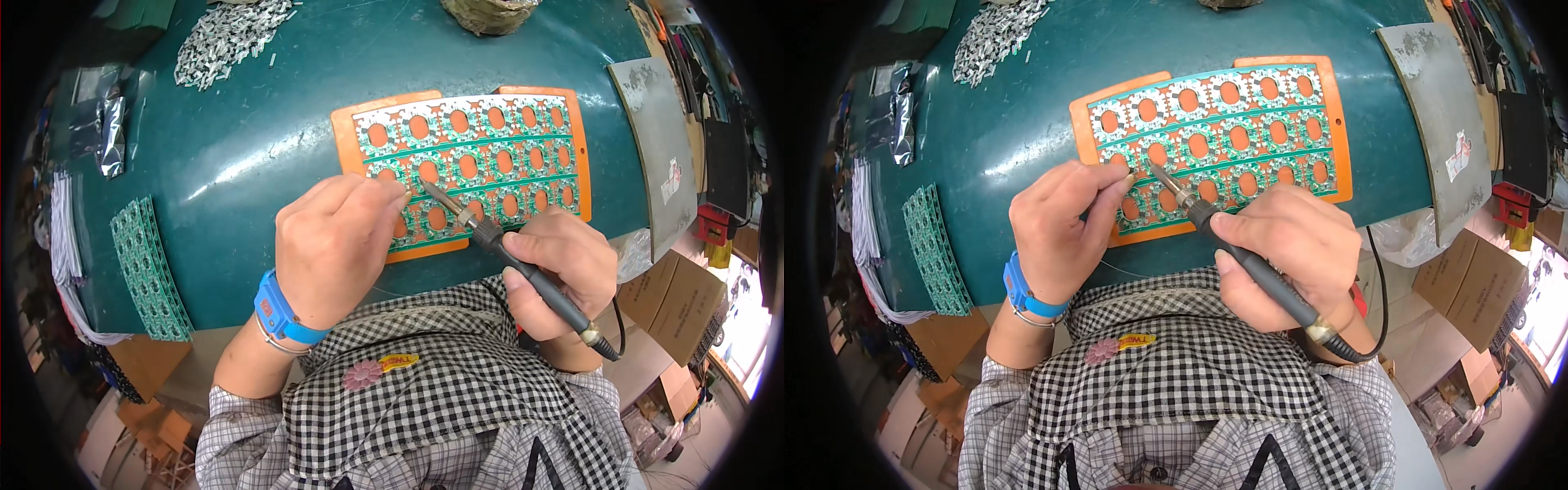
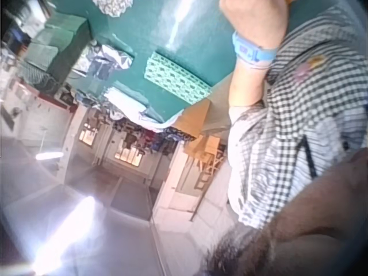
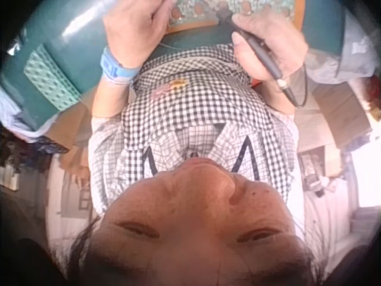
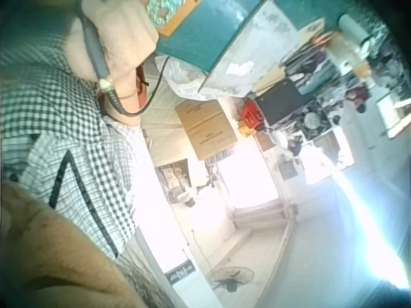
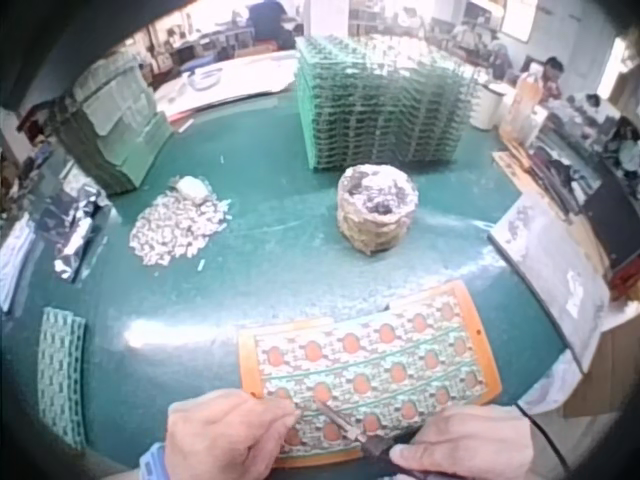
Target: The person uses a soldering iron to apply solder to the pads of a green circuit board held in an orange jig. They repeatedly touch the iron to the board's surface, moving systematically across the grid of pads. The person briefly lifts the board to inspect it before continuing the soldering process.
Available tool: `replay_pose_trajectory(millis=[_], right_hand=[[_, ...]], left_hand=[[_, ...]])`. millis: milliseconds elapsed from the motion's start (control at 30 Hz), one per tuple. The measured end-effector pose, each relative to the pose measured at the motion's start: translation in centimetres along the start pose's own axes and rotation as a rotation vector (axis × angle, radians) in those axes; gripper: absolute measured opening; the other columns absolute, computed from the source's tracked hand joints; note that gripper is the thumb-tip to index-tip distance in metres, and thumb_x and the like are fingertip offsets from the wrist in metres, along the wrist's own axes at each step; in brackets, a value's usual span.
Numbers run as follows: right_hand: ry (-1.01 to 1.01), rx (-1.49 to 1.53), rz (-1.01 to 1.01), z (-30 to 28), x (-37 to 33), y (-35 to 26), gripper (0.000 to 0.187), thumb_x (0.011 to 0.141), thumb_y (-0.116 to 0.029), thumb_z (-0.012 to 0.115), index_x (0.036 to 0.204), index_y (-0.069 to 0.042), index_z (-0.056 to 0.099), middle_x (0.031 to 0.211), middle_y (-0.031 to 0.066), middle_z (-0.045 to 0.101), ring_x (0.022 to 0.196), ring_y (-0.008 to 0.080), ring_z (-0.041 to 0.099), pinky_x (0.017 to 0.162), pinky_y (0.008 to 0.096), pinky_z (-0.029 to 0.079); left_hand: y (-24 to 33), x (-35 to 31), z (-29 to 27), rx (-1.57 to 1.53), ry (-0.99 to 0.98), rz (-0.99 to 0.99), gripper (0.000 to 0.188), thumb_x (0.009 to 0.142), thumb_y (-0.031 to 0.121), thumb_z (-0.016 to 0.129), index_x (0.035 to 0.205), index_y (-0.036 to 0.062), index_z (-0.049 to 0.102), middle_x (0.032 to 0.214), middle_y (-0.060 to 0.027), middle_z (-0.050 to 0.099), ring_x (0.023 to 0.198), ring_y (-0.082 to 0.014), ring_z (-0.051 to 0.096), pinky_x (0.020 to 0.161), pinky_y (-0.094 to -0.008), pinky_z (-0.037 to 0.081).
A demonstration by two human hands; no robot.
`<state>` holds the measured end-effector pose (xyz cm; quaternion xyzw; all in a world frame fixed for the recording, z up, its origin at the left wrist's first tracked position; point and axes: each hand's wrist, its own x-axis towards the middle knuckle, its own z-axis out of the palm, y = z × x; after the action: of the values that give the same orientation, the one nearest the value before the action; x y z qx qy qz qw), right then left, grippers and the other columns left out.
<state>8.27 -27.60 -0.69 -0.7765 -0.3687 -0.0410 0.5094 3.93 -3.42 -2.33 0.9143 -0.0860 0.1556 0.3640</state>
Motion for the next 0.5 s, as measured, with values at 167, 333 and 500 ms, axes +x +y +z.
replay_pose_trajectory(millis=[167,333,500], right_hand=[[-0.001,-0.037,-0.016,0.1,0.0,-0.3,0.027,0.067,-0.005,0.073,0.092,0.004,0.070,0.070,0.0113,0.064,0.058,0.0251,0.063,0.052,0.0343,0.048],[0.071,-0.001,0.078,-0.7,0.1,-0.6,0.027,0.066,-0.004,0.074,0.092,0.004,0.072,0.069,0.0122,0.066,0.058,0.0246,0.065,0.053,0.0333,0.050],[0.109,0.098,0.044,-0.7,0.1,-0.8,0.027,0.069,-0.006,0.074,0.093,0.006,0.071,0.069,0.0121,0.066,0.057,0.0238,0.064,0.052,0.0327,0.048]], left_hand=[[0.1,-0.1,-0.2,0.004,-0.033,-0.023,0.012,0.082,-0.002,0.079,0.092,0.0020,0.074,0.073,-0.0097,0.067,0.062,-0.0210,0.065,0.055,-0.0311,0.050],[1.2,-0.3,-1.6,-0.081,-0.043,-0.098,0.009,0.084,-0.002,0.079,0.090,-0.0001,0.072,0.072,-0.0069,0.065,0.061,-0.0134,0.063,0.053,-0.0273,0.047],[0.3,-0.7,-2.7,-0.027,-0.016,-0.147,0.009,0.085,-0.003,0.078,0.088,-0.0023,0.070,0.071,-0.0053,0.060,0.060,-0.0082,0.057,0.052,-0.0237,0.043]])
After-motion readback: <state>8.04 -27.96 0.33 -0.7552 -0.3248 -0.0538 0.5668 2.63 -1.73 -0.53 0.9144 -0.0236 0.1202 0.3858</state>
